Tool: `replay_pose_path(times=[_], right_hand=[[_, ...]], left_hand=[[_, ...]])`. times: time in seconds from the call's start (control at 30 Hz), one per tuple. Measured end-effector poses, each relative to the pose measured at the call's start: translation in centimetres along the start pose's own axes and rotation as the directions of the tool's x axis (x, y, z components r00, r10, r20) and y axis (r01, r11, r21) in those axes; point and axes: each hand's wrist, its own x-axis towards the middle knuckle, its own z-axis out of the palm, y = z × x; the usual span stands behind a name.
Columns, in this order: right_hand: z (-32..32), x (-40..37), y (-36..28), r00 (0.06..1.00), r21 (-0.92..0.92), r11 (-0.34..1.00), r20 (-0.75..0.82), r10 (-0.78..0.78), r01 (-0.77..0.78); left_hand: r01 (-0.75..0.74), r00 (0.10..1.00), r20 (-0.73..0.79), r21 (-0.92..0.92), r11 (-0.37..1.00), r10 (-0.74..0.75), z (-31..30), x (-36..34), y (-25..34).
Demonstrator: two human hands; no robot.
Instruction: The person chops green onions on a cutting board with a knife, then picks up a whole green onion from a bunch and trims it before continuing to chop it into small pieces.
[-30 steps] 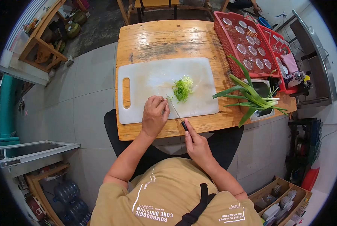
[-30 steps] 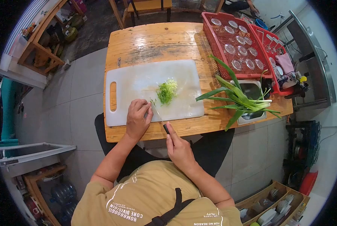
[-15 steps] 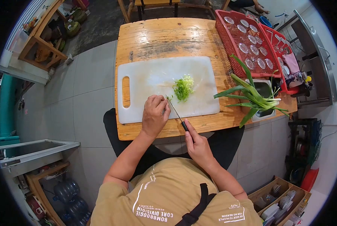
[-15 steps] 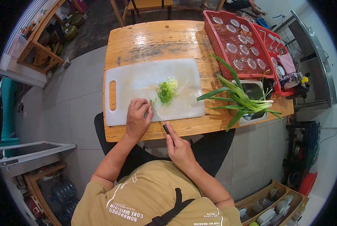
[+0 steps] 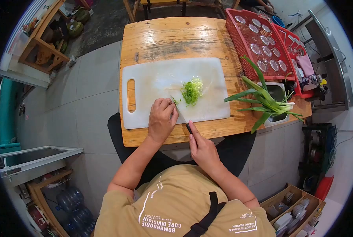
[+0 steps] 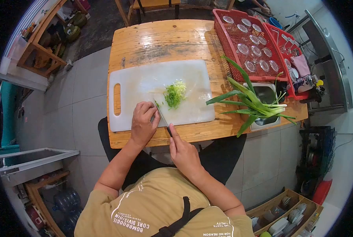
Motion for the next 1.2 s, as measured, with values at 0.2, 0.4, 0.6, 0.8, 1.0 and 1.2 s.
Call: replay_pose_path(times=[0.2, 0.4, 0.6, 0.8, 1.0, 1.2], right_hand=[[0.6, -1.0, 0.9, 0.995, -0.052, 0.996, -0.061, -0.081, 0.078], [0.7, -0.2, 0.8, 0.993, -0.034, 0.996, -0.074, -0.087, 0.085], [1.3, 0.7, 0.7, 0.991, -0.037, 0.994, -0.084, -0.105, 0.102], [0.7, -0.2, 1.6, 0.975, 0.057, 0.989, -0.185, -0.121, 0.134], [-1.0, -0.4, 0.3, 0.996, 0.283, 0.955, 0.021, 0.088, -0.090], [-1.0, -0.3, 0.7, 0.991, 0.329, 0.935, 0.043, 0.125, -0.132]], left_hand=[[-0.016, 1.000, -0.020, 0.016, 1.000, 0.016, -0.1, 0.0, 0.0], [-0.008, 1.000, -0.027, -0.012, 1.000, 0.008, 0.1, -0.1, 0.0], [-0.016, 0.999, -0.032, 0.000, 1.000, 0.016, 0.0, -0.2, -0.1], [0.006, 0.999, -0.036, -0.024, 1.000, -0.007, 0.2, -0.2, -0.1], [0.010, 0.999, -0.049, -0.010, 1.000, -0.011, 0.2, -0.3, 0.0], [0.015, 0.999, -0.043, -0.023, 1.000, -0.016, 0.4, -0.4, -0.2]])
